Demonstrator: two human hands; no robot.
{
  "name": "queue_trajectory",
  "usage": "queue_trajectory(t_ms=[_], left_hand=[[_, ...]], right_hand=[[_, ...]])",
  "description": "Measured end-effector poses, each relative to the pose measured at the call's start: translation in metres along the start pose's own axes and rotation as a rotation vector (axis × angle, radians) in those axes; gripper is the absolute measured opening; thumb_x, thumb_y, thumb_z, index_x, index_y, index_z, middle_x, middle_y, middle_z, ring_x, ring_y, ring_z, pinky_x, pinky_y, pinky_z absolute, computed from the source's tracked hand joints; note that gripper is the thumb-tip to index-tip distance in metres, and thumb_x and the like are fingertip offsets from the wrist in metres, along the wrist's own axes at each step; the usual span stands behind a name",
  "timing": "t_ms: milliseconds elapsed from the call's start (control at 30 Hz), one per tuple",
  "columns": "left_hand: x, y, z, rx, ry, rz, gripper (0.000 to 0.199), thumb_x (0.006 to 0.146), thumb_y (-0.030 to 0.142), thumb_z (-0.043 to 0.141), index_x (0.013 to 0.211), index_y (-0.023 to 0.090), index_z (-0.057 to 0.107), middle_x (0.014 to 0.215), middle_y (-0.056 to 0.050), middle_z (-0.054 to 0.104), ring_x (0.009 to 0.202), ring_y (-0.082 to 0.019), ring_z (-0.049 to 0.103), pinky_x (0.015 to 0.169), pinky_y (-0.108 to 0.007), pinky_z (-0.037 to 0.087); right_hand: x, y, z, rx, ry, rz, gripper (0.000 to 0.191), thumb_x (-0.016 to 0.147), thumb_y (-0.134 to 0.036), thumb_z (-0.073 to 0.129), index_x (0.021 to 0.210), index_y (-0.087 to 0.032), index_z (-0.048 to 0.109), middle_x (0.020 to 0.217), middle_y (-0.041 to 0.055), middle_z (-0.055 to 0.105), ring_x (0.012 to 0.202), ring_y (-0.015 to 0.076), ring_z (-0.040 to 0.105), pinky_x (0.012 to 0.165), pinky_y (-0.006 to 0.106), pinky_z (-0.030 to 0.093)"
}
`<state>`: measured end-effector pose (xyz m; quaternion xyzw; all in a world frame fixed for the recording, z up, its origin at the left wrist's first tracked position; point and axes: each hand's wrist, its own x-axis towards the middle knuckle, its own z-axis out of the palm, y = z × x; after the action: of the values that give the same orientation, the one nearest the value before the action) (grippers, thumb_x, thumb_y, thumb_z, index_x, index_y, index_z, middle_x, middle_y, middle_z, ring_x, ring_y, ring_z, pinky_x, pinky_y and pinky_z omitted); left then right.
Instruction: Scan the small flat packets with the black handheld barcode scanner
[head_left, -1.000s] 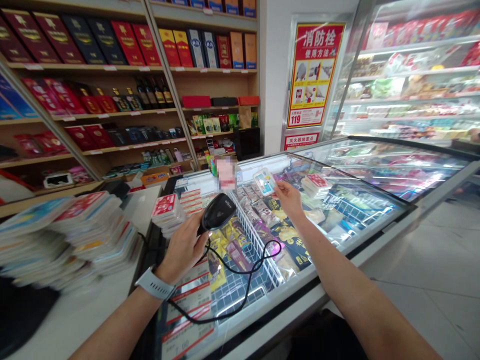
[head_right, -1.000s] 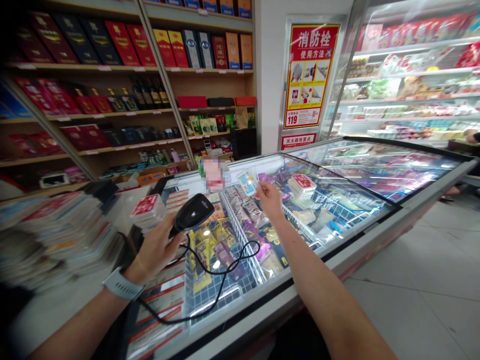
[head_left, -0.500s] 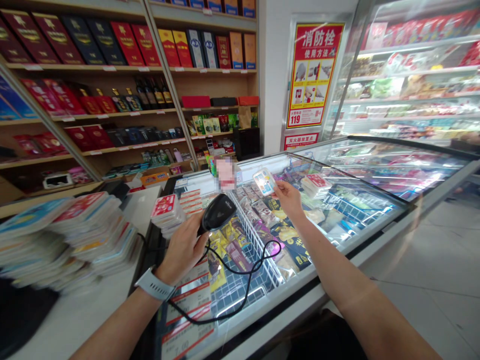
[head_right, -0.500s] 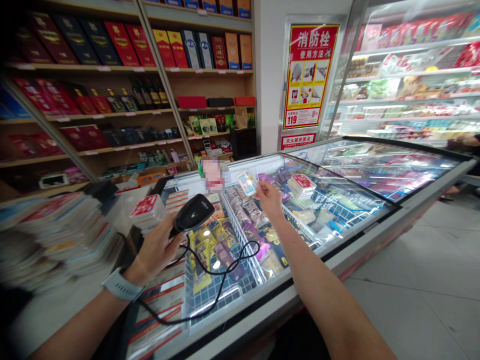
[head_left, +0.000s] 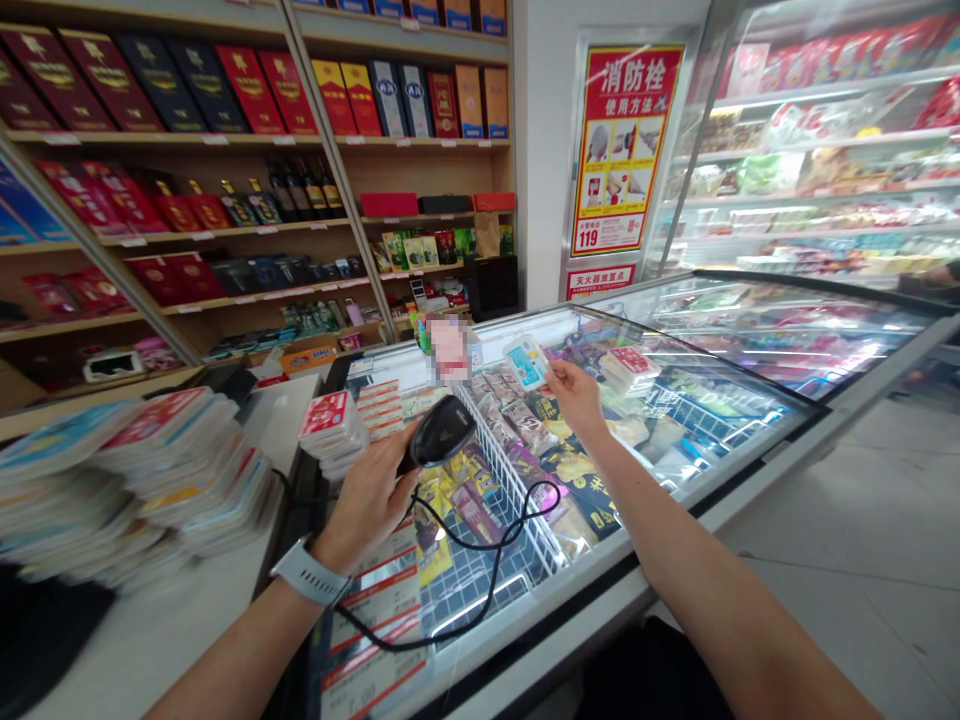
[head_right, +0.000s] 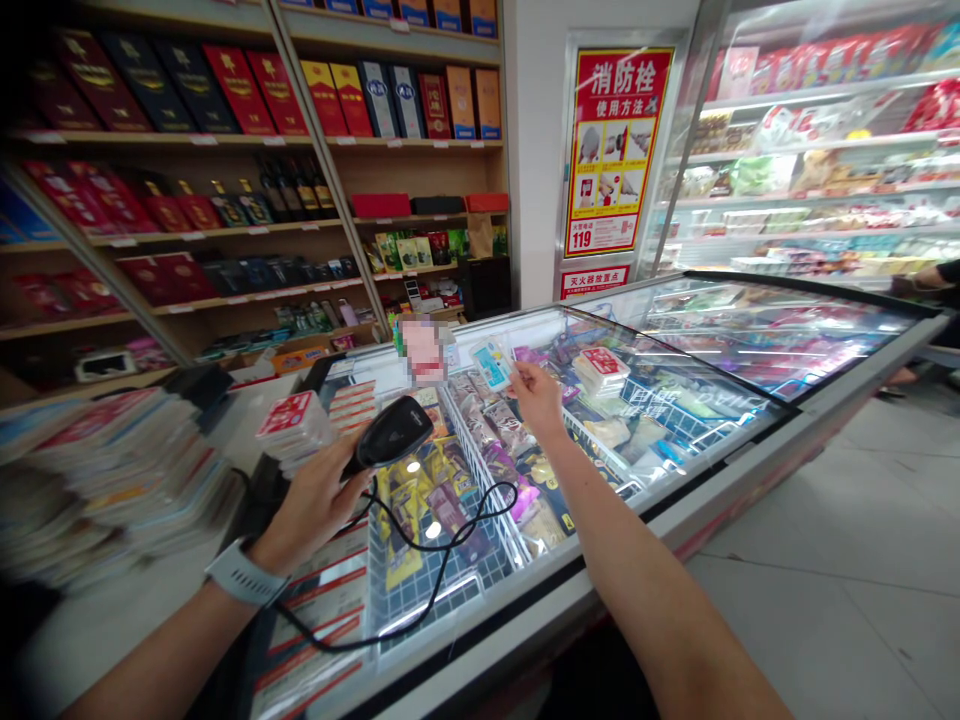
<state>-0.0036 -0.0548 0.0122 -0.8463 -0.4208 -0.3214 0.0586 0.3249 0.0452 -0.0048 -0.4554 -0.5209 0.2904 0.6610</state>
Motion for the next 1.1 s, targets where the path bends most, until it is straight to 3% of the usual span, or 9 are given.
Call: queue_trajectory(t_ms=[300,867,1100], left_hand=[[0.000,-0.001,-0.001,0.020,0.048,0.023,0.047,0.092,0.026,0.047,0.138,0.017,0.039,0.128,-0.014,0.059,0.115,-0.027,0.058,0.098,-0.043,0.048],[0.000,0.000,-0.001,-0.028,0.031,-0.020,0.047,0.090,0.024,0.049,0.137,0.019,0.041,0.131,-0.013,0.057,0.120,-0.027,0.055,0.103,-0.045,0.045],[0.012,0.007,-0.007,-0.051,-0.012,-0.085,0.048,0.084,0.021,0.052,0.132,0.017,0.046,0.128,-0.011,0.059,0.118,-0.026,0.057,0.102,-0.044,0.046]], right_hand=[[0.000,0.000,0.001,0.002,0.010,0.013,0.053,0.070,-0.057,0.067,0.104,-0.017,0.066,0.082,0.0054,0.070,0.069,0.0204,0.068,0.073,0.041,0.061],[0.000,-0.001,0.002,0.015,0.012,0.000,0.052,0.069,-0.056,0.067,0.103,-0.017,0.066,0.083,0.0059,0.069,0.069,0.0214,0.068,0.072,0.042,0.061],[0.001,-0.002,0.000,-0.012,0.006,-0.005,0.052,0.072,-0.056,0.065,0.106,-0.017,0.067,0.081,0.0047,0.069,0.070,0.0209,0.069,0.072,0.040,0.062]])
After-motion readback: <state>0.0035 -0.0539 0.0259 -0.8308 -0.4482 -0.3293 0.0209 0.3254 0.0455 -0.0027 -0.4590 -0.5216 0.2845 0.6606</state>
